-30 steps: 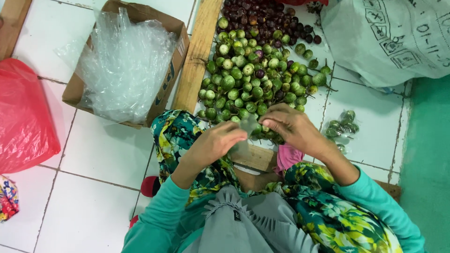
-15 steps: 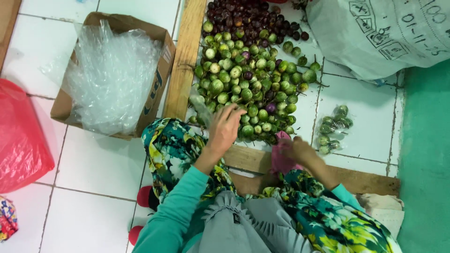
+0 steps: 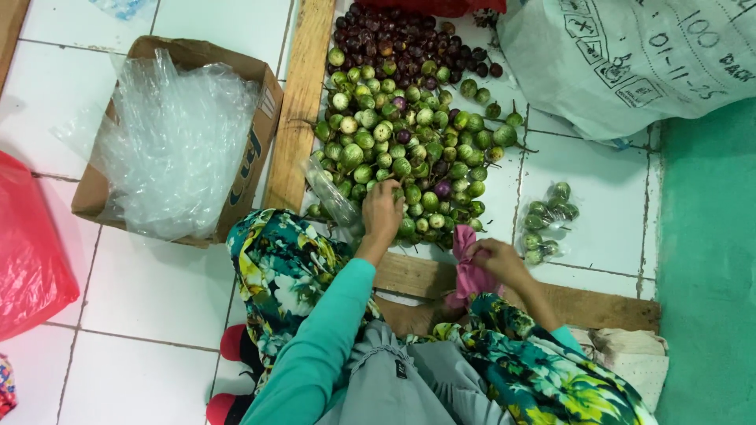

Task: The person cleans and sorts small round green and dark red vegetables by hand using a cloth to wipe them before placing them into small plastic bags.

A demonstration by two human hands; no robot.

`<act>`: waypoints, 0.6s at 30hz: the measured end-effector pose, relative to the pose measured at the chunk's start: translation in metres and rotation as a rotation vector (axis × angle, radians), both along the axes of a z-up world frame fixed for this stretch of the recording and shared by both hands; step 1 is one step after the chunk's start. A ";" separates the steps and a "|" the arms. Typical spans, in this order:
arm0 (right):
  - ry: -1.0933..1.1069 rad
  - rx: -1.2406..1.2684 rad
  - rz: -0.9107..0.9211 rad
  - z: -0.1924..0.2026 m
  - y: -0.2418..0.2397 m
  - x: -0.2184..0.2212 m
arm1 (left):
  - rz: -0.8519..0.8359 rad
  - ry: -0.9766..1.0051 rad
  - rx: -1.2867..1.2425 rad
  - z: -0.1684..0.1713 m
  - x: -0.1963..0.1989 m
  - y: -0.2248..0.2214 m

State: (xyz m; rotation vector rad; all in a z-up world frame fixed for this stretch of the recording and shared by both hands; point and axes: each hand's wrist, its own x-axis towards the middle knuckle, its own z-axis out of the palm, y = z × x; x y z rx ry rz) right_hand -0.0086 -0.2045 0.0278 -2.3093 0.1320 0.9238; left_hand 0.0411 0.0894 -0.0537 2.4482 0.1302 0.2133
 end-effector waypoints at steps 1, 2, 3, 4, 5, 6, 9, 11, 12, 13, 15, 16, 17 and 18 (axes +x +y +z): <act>-0.003 0.000 -0.002 0.017 -0.001 0.005 | -0.002 -0.003 0.000 0.007 -0.001 0.002; -0.090 0.133 -0.030 0.032 0.000 0.011 | 0.053 0.088 -0.376 0.013 -0.002 0.007; -0.177 0.267 -0.059 0.048 0.001 0.018 | 0.106 0.179 -0.752 0.020 -0.003 0.011; -0.176 0.267 -0.057 0.070 0.011 0.023 | 0.108 0.178 -0.752 0.033 -0.008 0.013; -0.253 0.409 -0.093 0.091 0.021 0.028 | 0.112 0.329 -1.138 0.047 -0.014 0.015; -0.329 0.547 -0.129 0.112 0.030 0.031 | 0.114 0.484 -1.525 0.060 -0.021 0.015; -0.790 0.393 0.239 0.148 0.105 0.029 | 0.041 0.644 -1.896 0.067 -0.042 -0.006; -0.947 0.291 0.359 0.132 0.122 0.023 | -0.004 0.670 -1.982 0.056 -0.049 -0.011; -1.092 0.186 0.481 0.123 0.130 0.019 | -0.041 0.698 -2.068 0.049 -0.054 -0.014; -1.093 0.186 0.483 0.117 0.131 0.014 | -0.042 0.695 -2.069 0.055 -0.060 -0.012; -1.131 0.198 0.461 0.104 0.134 0.010 | -0.042 0.690 -2.049 0.067 -0.063 -0.006; -1.129 0.199 0.463 0.089 0.129 0.011 | -0.039 0.689 -2.051 0.072 -0.065 -0.004; -1.100 0.217 0.389 0.074 0.123 0.011 | -0.028 0.694 -2.023 0.076 -0.066 -0.002; -1.068 0.235 0.320 0.058 0.116 0.013 | -0.015 0.695 -1.999 0.080 -0.067 -0.001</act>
